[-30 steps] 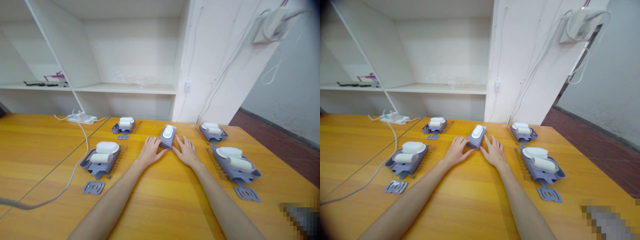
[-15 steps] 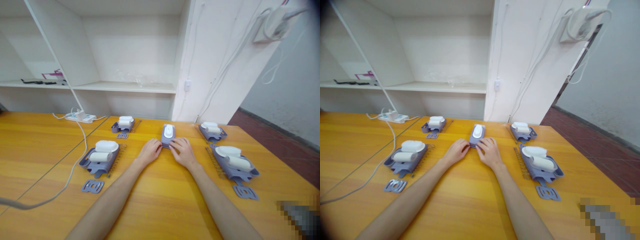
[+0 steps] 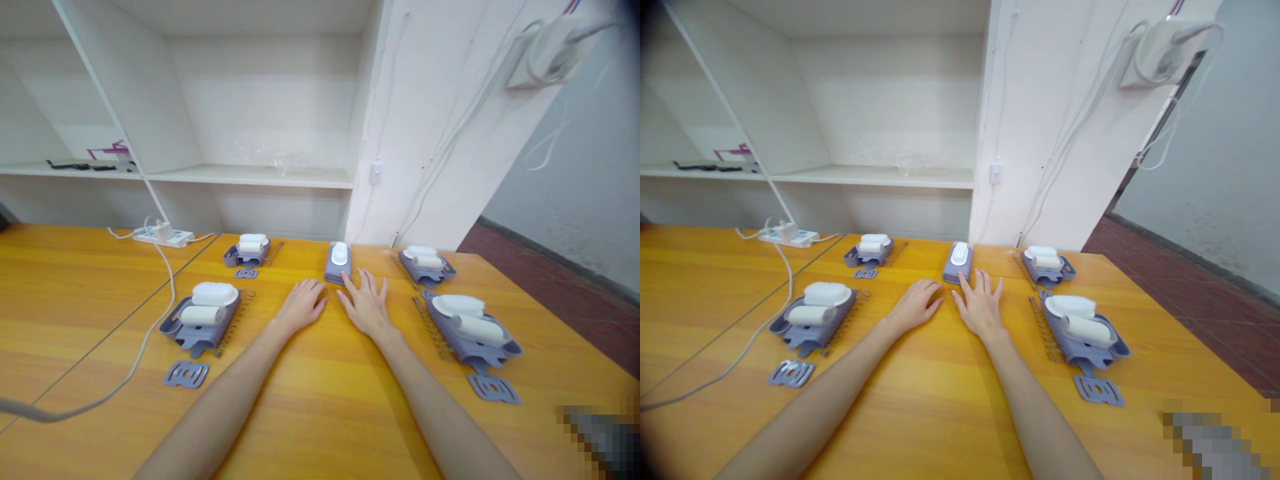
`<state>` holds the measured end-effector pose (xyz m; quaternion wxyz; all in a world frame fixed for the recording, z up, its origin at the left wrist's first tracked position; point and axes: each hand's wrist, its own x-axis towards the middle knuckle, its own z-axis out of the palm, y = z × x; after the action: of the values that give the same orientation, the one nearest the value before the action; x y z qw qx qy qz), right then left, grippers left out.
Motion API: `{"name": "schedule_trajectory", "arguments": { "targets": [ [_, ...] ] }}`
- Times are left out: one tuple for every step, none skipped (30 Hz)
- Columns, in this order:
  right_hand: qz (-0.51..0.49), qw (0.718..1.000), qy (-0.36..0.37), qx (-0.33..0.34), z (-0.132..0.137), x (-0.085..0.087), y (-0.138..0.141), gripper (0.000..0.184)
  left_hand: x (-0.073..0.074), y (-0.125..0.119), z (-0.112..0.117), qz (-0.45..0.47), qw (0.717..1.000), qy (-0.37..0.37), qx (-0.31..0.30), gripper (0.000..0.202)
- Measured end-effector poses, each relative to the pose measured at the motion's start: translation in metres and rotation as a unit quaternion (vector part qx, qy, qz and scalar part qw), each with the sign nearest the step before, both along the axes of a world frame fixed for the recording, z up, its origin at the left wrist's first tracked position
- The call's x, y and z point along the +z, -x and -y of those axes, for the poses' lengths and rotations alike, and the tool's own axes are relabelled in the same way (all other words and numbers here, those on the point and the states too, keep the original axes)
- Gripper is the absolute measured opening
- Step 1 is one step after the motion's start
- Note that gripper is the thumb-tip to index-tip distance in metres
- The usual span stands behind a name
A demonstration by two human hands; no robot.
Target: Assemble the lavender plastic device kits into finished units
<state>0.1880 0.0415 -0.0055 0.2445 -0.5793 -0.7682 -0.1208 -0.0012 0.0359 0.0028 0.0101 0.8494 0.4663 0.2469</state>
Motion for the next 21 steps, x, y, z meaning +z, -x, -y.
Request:
{"name": "schedule_trajectory", "arguments": {
  "targets": [
    [-0.001, 1.000, 0.004, -0.003, -0.001, -0.001, 0.000, 0.048, 0.000, 0.000, 0.000, -0.001, 1.000, -0.001, 0.000, 0.027],
    [-0.004, 1.000, 0.010, -0.003, -0.001, -0.001, 0.000, 0.049, 0.000, 0.000, 0.000, -0.002, 1.000, -0.001, 0.000, 0.027],
    [-0.008, 1.000, 0.017, 0.000, -0.002, -0.001, 0.000, 0.049, 0.000, 0.000, 0.000, -0.002, 1.000, -0.002, 0.000, 0.027],
    [-0.013, 1.000, 0.026, 0.004, -0.002, -0.002, 0.000, 0.049, 0.000, 0.000, 0.000, -0.003, 1.000, -0.003, 0.000, 0.027],
    [-0.018, 0.999, 0.036, 0.009, -0.003, -0.002, -0.001, 0.048, 0.001, 0.000, 0.000, -0.004, 1.000, -0.003, 0.000, 0.027],
    [-0.023, 0.999, 0.045, 0.013, -0.003, -0.002, -0.001, 0.049, 0.001, 0.000, 0.000, -0.005, 1.000, -0.002, 0.000, 0.026],
    [-0.027, 0.998, 0.053, 0.015, -0.003, -0.003, -0.001, 0.049, 0.001, 0.000, 0.001, -0.007, 1.000, -0.001, 0.001, 0.026],
    [-0.030, 0.998, 0.060, 0.016, -0.004, -0.003, -0.001, 0.050, 0.002, -0.001, 0.001, -0.008, 1.000, 0.000, 0.002, 0.026],
    [-0.032, 0.997, 0.068, 0.016, -0.005, -0.004, -0.002, 0.052, 0.002, -0.001, 0.001, -0.008, 1.000, 0.001, 0.002, 0.026],
    [-0.035, 0.996, 0.077, 0.017, -0.006, -0.005, -0.002, 0.053, 0.002, -0.001, 0.001, -0.008, 1.000, 0.002, 0.001, 0.026],
    [-0.039, 0.995, 0.086, 0.017, -0.007, -0.006, -0.003, 0.055, 0.003, -0.001, 0.001, -0.007, 1.000, 0.002, -0.001, 0.026],
    [-0.043, 0.994, 0.094, 0.017, -0.008, -0.006, -0.003, 0.056, 0.003, -0.001, 0.002, -0.006, 1.000, 0.001, -0.002, 0.026],
    [-0.048, 0.993, 0.103, 0.017, -0.009, -0.007, -0.003, 0.058, 0.003, -0.001, 0.002, -0.005, 1.000, 0.000, -0.004, 0.027],
    [-0.053, 0.992, 0.110, 0.018, -0.010, -0.008, -0.003, 0.059, 0.003, 0.000, 0.002, -0.005, 1.000, -0.001, -0.004, 0.027],
    [-0.056, 0.992, 0.116, 0.018, -0.012, -0.009, -0.004, 0.060, 0.003, 0.000, 0.002, -0.005, 1.000, -0.001, -0.004, 0.027],
    [-0.059, 0.991, 0.120, 0.020, -0.013, -0.010, -0.004, 0.061, 0.003, 0.000, 0.002, -0.005, 1.000, -0.002, -0.003, 0.027],
    [-0.061, 0.990, 0.123, 0.021, -0.013, -0.010, -0.004, 0.062, 0.003, 0.000, 0.002, -0.006, 1.000, -0.002, -0.002, 0.028],
    [-0.063, 0.990, 0.125, 0.022, -0.014, -0.011, -0.004, 0.063, 0.003, 0.000, 0.002, -0.006, 1.000, -0.001, -0.002, 0.028],
    [-0.064, 0.990, 0.127, 0.023, -0.014, -0.011, -0.004, 0.063, 0.003, -0.001, 0.002, -0.006, 1.000, -0.001, -0.002, 0.028],
    [-0.064, 0.989, 0.129, 0.023, -0.015, -0.011, -0.005, 0.063, 0.003, -0.001, 0.002, -0.005, 1.000, 0.000, -0.002, 0.028],
    [-0.065, 0.989, 0.130, 0.024, -0.015, -0.011, -0.005, 0.063, 0.003, -0.001, 0.002, -0.004, 1.000, 0.001, -0.003, 0.028]
  ]
}}
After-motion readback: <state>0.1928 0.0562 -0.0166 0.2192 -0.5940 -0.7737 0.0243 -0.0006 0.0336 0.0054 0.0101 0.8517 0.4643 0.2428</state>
